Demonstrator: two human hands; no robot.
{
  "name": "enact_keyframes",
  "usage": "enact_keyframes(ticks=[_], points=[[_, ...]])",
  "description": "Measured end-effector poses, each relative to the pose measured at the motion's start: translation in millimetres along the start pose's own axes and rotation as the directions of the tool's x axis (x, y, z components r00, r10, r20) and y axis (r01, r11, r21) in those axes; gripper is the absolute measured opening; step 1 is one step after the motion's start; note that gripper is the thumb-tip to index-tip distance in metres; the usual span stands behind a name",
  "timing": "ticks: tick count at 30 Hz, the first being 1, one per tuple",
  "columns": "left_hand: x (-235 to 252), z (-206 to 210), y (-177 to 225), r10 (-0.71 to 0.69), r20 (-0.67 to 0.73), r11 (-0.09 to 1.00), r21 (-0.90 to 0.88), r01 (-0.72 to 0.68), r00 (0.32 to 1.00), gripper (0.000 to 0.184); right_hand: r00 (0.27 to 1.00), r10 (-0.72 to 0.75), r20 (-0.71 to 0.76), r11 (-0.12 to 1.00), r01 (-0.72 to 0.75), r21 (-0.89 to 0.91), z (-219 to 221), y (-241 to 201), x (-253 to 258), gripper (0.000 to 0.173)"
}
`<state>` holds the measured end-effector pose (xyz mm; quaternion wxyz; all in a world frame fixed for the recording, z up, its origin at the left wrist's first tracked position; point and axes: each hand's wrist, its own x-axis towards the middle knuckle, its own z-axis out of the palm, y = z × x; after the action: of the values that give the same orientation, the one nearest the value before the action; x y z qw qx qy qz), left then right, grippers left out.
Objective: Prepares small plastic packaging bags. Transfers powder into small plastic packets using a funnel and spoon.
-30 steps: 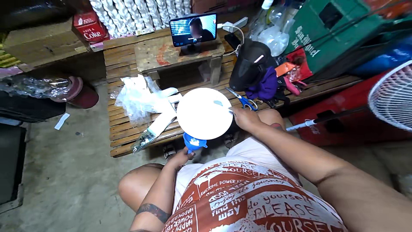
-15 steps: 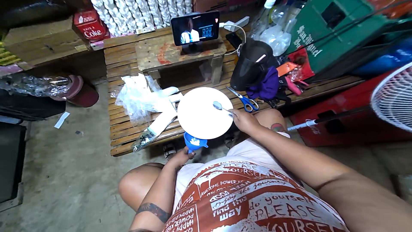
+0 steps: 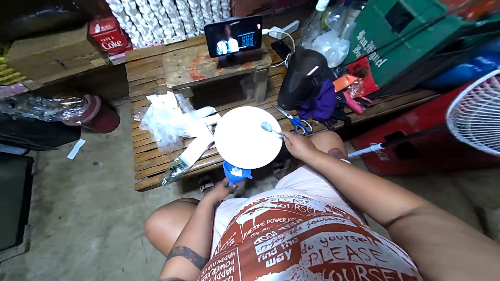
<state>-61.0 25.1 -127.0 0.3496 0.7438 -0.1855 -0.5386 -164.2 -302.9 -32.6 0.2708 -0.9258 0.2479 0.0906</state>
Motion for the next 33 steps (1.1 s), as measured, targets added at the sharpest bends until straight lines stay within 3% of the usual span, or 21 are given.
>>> enact_keyframes(ticks=[5, 9, 12, 18, 24, 30, 33], points=[[-0.6, -0.5, -1.7, -0.010, 0.001, 1.000, 0.020, 0.010, 1.000, 0.046, 0.961, -0.260, 0.099, 0.954, 0.239, 0.183, 5.7, 8.1, -7.9, 0.037], [-1.0, 0.1, -0.5, -0.013, 0.005, 1.000, 0.011, 0.013, 1.000, 0.046, 0.994, -0.092, -0.050, 0.991, 0.097, 0.094, -5.1, 7.3, 14.3, 0.040], [-1.8, 0.2, 0.5, -0.016, 0.010, 1.000, 0.010, 0.016, 1.000, 0.045, 0.998, 0.015, -0.065, 1.000, -0.015, -0.005, -11.0, -2.4, 26.7, 0.042], [-0.9, -0.6, -2.3, -0.005, 0.010, 1.000, 0.011, 0.005, 1.000, 0.044, 0.974, -0.224, 0.041, 0.974, 0.223, 0.022, 3.9, -0.4, 39.0, 0.037], [-0.7, 0.1, 0.2, -0.001, 0.016, 1.000, -0.002, 0.001, 1.000, 0.044, 0.992, -0.011, -0.126, 0.999, 0.016, 0.035, -12.7, -25.2, 71.7, 0.042], [-2.0, -1.7, 0.6, -0.029, 0.012, 0.999, 0.021, 0.029, 1.000, 0.044, 0.992, -0.124, -0.033, 0.991, 0.122, -0.056, -15.8, -31.6, 85.4, 0.038], [-2.0, -0.9, 0.4, -0.038, 0.020, 0.999, 0.021, 0.038, 0.999, 0.044, 0.991, -0.099, -0.090, 0.995, 0.097, -0.035, -17.1, -32.3, 89.4, 0.040]])
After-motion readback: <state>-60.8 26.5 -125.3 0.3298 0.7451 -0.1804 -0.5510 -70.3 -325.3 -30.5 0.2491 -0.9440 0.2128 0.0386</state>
